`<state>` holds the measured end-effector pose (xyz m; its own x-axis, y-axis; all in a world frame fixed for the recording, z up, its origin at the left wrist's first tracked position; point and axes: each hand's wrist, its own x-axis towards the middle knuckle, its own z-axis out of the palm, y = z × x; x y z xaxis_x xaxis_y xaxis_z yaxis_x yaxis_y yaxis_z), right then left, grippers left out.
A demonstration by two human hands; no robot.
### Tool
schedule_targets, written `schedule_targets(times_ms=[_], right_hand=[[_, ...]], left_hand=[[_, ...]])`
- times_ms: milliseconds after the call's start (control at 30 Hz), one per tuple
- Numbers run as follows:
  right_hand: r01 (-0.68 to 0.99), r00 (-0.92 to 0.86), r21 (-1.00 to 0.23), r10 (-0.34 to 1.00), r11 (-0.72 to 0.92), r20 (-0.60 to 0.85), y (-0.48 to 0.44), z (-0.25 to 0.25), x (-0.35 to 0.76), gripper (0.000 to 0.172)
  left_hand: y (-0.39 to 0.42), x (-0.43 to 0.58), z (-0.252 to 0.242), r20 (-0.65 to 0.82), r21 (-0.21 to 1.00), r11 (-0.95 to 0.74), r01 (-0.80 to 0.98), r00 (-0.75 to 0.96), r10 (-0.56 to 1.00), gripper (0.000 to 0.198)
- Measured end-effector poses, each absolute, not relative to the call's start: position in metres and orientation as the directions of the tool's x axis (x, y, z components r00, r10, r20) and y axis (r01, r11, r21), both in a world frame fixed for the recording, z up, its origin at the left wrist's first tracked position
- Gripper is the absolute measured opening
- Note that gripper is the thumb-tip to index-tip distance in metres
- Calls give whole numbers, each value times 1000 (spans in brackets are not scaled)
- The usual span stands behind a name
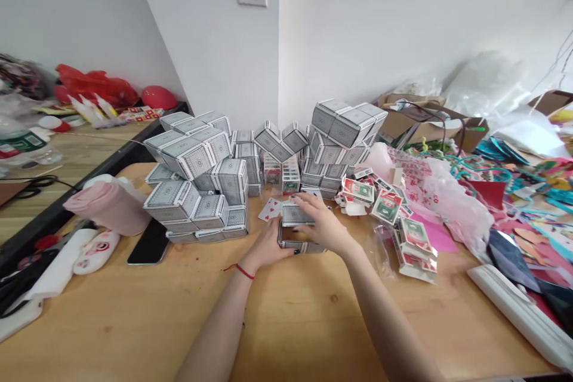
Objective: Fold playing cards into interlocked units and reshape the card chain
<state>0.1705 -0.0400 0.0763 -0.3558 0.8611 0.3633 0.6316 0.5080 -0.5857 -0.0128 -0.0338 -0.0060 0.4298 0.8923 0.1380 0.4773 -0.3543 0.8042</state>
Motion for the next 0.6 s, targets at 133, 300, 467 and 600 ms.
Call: schedule_targets(times_ms=[133, 300, 467, 600], right_hand=[[579, 183, -761, 864, 291, 469, -62, 47, 181, 41], [198, 500, -963, 826, 183, 260, -87, -5, 177, 54], [120, 382, -978, 902, 168, 202, -89, -19, 160, 55], [93, 350, -980, 916, 173, 195, -86, -18, 155, 59]], left_hand=[[-36, -14, -6, 192, 755, -424, 500, 450, 872, 85], [-38, -12, -8, 196, 747, -412, 522, 419, 886, 89], [-40, -7, -6, 235, 732, -442, 519, 417, 878, 88], [-41, -5, -3, 268, 711, -491, 502, 453, 850, 80]])
